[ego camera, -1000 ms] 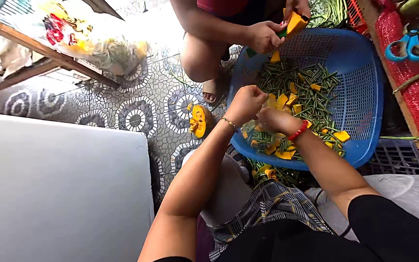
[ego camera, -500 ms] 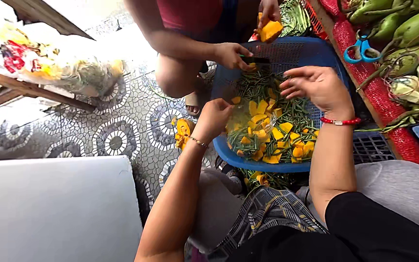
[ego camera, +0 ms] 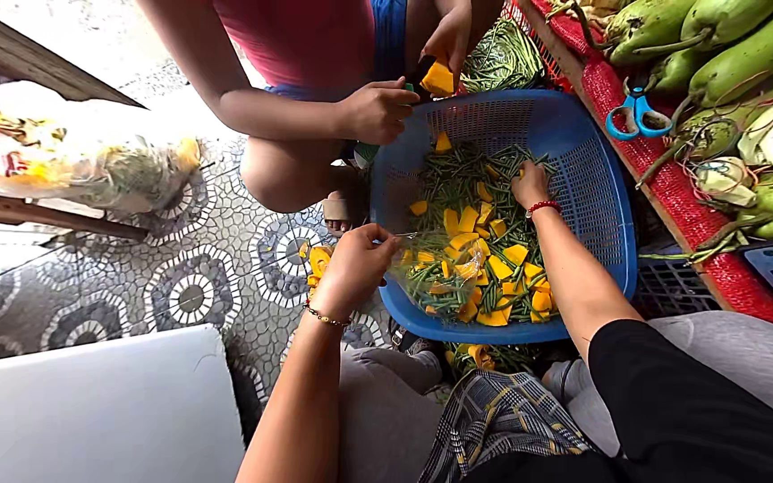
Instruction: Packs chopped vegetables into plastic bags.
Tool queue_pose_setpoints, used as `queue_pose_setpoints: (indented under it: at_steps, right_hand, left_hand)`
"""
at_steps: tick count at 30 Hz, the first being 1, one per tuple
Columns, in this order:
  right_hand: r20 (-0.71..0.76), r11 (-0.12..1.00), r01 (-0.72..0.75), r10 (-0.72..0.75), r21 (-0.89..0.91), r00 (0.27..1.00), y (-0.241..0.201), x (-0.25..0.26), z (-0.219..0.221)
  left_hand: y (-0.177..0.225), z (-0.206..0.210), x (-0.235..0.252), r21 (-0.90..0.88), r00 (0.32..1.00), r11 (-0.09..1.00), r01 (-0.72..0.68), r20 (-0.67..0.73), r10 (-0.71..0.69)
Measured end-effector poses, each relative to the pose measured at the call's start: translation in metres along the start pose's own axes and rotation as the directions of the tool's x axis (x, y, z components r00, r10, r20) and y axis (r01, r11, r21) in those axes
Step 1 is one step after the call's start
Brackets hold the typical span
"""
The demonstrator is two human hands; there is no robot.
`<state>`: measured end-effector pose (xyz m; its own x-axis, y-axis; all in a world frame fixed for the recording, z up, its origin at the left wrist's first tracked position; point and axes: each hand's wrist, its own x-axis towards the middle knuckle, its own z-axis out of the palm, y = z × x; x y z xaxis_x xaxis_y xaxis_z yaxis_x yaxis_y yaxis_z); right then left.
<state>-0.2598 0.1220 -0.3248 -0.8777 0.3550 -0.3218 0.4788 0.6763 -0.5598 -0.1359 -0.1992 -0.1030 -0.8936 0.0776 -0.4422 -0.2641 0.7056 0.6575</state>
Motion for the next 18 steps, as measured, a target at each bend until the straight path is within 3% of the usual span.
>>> queue_pose_setpoints:
  at_steps: [3,10,18]
  right_hand:
    - [0.004,0.987,0.009,-0.010,0.158,1.000,-0.020,-0.001,-0.008]
    - [0.137,0.967,0.023,-0.059,0.253,0.989,-0.056,-0.003,0.017]
    - [0.158,0.994,0.077,-0.065,-0.072,0.985,-0.042,-0.029,0.047]
  left_hand:
    - [0.001,0.002,0.004,-0.023,0.999,0.999,0.039,0.011,-0.039]
    - [0.000,-0.001,0.006,-0.025,0.998,0.998,0.053,0.032,-0.052]
    - [0.001,0.000,0.000,-0.019,0.997,0.999,0.038,0.063,-0.036]
